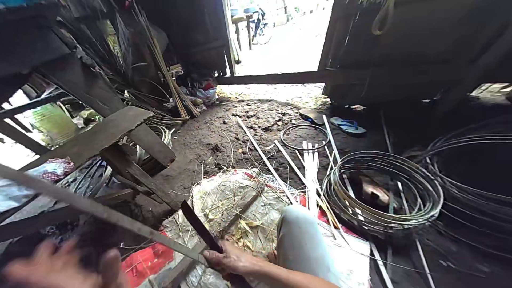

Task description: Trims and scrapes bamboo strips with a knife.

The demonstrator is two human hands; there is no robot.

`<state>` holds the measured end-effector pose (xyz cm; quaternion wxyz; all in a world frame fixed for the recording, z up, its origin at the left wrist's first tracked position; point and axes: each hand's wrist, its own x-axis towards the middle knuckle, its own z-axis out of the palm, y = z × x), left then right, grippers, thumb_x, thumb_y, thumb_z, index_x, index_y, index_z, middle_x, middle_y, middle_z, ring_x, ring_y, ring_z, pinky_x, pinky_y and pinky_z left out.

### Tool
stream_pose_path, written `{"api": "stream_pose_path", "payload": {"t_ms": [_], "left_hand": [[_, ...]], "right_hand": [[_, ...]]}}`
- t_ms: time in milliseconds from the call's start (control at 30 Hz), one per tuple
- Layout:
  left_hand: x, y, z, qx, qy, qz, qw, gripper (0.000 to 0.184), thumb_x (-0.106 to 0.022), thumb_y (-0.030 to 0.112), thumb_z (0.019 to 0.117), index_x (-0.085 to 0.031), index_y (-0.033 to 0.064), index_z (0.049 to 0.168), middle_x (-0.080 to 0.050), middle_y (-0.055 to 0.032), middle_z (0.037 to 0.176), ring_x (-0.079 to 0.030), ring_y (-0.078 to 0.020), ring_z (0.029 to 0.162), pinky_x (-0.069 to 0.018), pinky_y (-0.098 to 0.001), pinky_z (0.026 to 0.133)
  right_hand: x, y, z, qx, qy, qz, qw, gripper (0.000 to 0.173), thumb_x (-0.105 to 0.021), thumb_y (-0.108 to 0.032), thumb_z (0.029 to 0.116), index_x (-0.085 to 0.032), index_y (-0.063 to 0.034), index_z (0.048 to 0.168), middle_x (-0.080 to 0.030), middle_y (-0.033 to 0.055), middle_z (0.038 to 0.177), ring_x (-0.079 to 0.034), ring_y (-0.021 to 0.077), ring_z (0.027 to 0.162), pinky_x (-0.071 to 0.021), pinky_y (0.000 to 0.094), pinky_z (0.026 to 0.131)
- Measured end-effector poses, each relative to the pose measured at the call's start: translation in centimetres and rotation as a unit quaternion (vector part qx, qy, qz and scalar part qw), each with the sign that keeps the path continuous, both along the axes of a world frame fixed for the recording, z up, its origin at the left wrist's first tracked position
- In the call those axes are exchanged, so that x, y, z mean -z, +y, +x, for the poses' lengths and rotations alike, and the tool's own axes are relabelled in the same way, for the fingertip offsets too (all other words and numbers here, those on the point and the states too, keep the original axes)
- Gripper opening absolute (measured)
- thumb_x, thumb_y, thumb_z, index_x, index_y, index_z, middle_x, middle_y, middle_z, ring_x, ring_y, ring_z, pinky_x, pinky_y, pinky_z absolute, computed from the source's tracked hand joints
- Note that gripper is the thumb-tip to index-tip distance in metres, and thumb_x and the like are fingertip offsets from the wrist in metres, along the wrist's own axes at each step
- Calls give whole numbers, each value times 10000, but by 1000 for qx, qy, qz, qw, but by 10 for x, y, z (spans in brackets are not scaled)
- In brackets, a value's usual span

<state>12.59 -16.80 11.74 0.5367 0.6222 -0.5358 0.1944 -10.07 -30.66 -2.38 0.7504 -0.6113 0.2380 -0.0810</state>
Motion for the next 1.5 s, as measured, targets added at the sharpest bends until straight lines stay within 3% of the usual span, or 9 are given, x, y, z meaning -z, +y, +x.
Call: {"api": "stream_pose_path", "payload": {"t_ms": [67,133,200,400,733,967,1100,1267,1500], "left_hand": [[-17,-56,-33,103,169,-39,980,595,-442,308,1091,-284,-78,1514,-631,-100,1274,-681,-115,967,-588,-302,845],[-33,-94,-62,152,272,-35,950,395,-336,257,1117,-501,9,1377,-623,54,828,-596,-59,617,-553,-253,582],[-35,-104,-67,178,314,10,933,381,-331,279,1122,-563,94,1361,-539,97,693,-514,-37,530,-494,-221,516],[19,-80,-69,222,398,144,878,334,-392,211,1108,-651,50,1244,-466,90,619,-419,-15,471,-394,-185,445],[91,-4,-106,224,469,270,811,309,-451,250,1097,-686,68,1182,-469,105,628,-418,5,488,-382,-163,459],[87,-20,-104,213,495,349,766,325,-450,246,1098,-603,73,1327,-562,33,712,-515,-53,534,-469,-200,492],[87,-46,-99,112,494,356,785,317,-404,297,1117,-640,106,1207,-420,46,612,-364,-41,459,-326,-194,428],[96,-59,-94,9,353,414,839,323,-455,319,1105,-645,70,1186,-520,-38,677,-471,-142,526,-429,-310,508],[100,-58,-97,-35,265,444,855,314,-469,251,1104,-664,6,1088,-594,-75,721,-560,-184,606,-503,-388,619]], "right_hand": [[0,11,-4,-28,-34,78,996,341,-503,-445,1068,-572,-128,963,-498,-66,639,-485,56,526,-450,256,518],[3,18,-11,-48,-45,111,992,297,-506,-421,1069,-583,-147,985,-469,-92,613,-460,38,507,-435,237,503],[11,26,-23,-47,-42,114,992,320,-511,-406,1063,-632,-137,1186,-433,-103,623,-429,34,503,-421,233,498],[42,19,-53,102,-23,156,982,427,-436,-194,1097,-445,-90,1511,-652,34,831,-631,127,665,-582,329,655],[-88,-90,-4,224,-193,-22,955,330,-422,-264,1098,-589,-131,1349,-391,-101,556,-408,28,424,-456,226,448],[-76,-72,19,145,-179,-10,973,121,-579,-189,1035,-652,-99,1070,-419,-40,533,-387,46,390,-404,215,397],[-64,-61,15,112,-102,-141,978,313,-448,-206,1100,-599,-99,1352,-405,6,567,-380,93,397,-382,250,387],[-64,-61,21,44,130,-543,828,405,-533,-60,1028,-571,-114,1428,-696,190,831,-683,402,679,-532,587,580],[-57,-52,23,-59,194,-635,745,286,-580,-60,1008,-657,-111,1278,-664,196,854,-675,398,709,-528,534,604]]}}
